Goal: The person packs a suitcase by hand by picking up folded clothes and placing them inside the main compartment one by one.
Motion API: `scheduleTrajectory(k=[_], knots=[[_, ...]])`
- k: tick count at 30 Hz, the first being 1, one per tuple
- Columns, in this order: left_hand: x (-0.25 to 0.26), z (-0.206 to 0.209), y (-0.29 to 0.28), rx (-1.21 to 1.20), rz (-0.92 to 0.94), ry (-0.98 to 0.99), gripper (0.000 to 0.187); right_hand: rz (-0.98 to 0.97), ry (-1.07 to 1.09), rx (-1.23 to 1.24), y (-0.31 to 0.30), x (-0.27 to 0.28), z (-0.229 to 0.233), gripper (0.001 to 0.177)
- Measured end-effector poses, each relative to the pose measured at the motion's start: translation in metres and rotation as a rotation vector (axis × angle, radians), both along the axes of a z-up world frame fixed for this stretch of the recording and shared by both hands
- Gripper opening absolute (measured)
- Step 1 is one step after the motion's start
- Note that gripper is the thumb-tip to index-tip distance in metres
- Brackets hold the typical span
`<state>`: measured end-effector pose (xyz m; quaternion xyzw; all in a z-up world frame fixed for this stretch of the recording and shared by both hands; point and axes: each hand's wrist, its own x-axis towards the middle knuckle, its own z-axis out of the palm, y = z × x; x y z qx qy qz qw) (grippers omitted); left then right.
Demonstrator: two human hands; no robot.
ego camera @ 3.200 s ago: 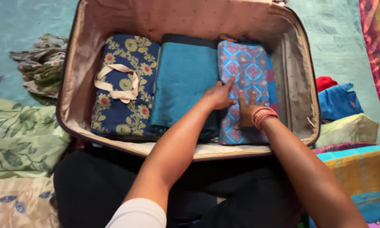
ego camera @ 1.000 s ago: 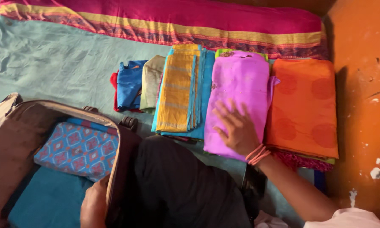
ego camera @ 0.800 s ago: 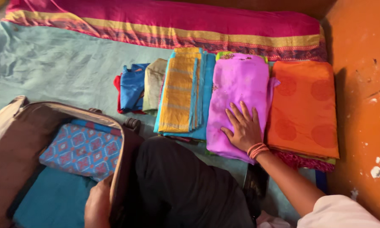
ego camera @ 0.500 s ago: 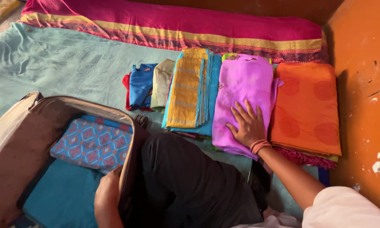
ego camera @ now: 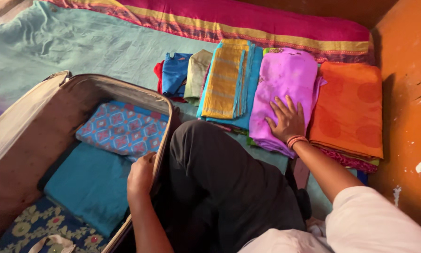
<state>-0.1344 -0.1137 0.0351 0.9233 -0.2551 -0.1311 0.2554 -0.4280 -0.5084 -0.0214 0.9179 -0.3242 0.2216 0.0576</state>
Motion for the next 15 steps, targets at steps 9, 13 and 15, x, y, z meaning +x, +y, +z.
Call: scheduleTrajectory(k=[9,13,15], knots=[[-0.004,0.013,0.023,0.006,0.085,0.03,0.037,0.035,-0.087,-0.004,0.004,0.0,0.006,0.057],[-0.006,0.01,0.031,-0.007,0.147,0.015,0.033,0.033,-0.123,0.02,0.012,-0.001,0.011,0.056],[-0.01,0.01,0.031,-0.041,0.115,-0.186,0.029,0.03,-0.129,0.032,0.013,-0.001,0.015,0.056]])
